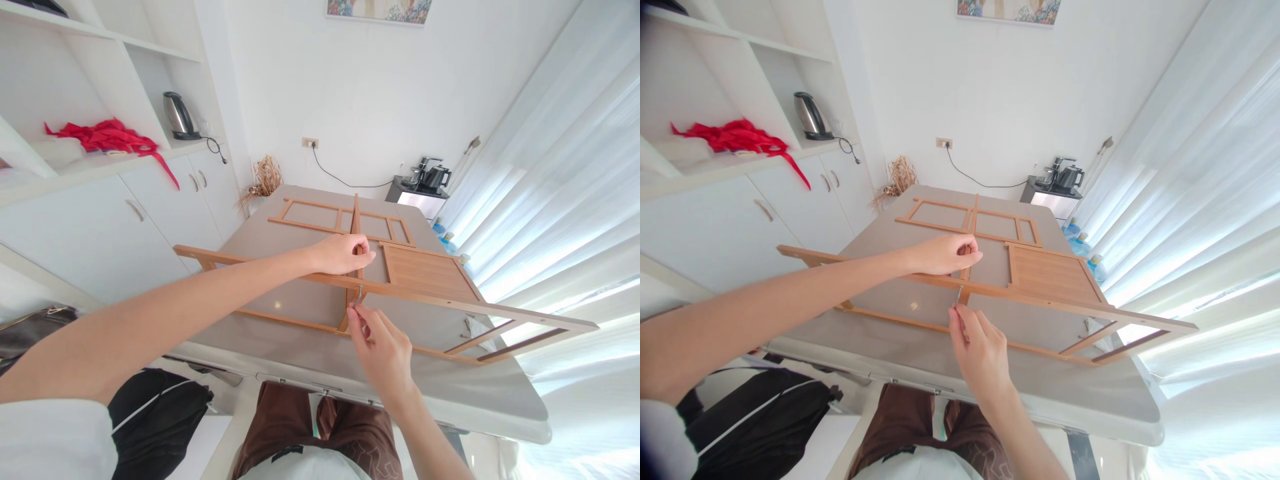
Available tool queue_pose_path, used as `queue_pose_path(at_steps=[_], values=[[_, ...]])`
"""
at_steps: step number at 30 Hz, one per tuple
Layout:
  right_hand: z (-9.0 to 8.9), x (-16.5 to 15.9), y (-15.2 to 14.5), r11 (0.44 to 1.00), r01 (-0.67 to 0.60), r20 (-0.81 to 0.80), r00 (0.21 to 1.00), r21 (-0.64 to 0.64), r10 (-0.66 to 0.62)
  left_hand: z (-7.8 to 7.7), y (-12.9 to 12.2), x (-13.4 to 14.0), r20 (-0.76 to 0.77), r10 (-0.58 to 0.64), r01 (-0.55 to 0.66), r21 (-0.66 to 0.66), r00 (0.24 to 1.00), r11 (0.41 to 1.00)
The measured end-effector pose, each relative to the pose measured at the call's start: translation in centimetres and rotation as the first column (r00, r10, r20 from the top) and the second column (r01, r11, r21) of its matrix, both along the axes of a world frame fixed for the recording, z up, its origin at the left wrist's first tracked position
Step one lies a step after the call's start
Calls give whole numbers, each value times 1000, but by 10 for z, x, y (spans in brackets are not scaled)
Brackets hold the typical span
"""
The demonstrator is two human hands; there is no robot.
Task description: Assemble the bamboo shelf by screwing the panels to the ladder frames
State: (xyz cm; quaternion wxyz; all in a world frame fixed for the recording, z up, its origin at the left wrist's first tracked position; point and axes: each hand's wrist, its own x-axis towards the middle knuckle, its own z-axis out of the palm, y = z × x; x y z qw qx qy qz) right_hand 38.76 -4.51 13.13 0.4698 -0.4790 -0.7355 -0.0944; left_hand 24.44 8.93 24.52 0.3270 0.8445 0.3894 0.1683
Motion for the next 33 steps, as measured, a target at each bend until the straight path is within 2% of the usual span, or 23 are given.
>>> queue_pose_path(at_steps=[9, 17, 23, 26, 29, 33], values=[[4, -21, 10, 998, -55, -76, 996, -14, 53, 1, -1, 1, -7, 7, -7, -2, 1000, 1000], [20, -20, 17, 979, 26, 66, 997, 204, -40, 1, -1, 0, -9, 14, -14, -2, 1000, 1000], [41, -16, 18, 947, 106, 77, 988, 303, -136, 1, 0, 0, 2, 4, -4, 9, 1000, 1000], [50, -14, 19, 934, 183, 8, 981, 307, -195, -1, 1, 1, -2, 5, -5, 19, 1000, 1000], [55, -11, 20, 931, 266, -86, 964, 249, -253, -2, 2, 1, 2, 2, -2, 17, 1000, 1000], [59, -5, 20, 929, 315, -136, 947, 195, -292, -1, 1, 0, -6, -1, 1, 12, 1000, 1000]])
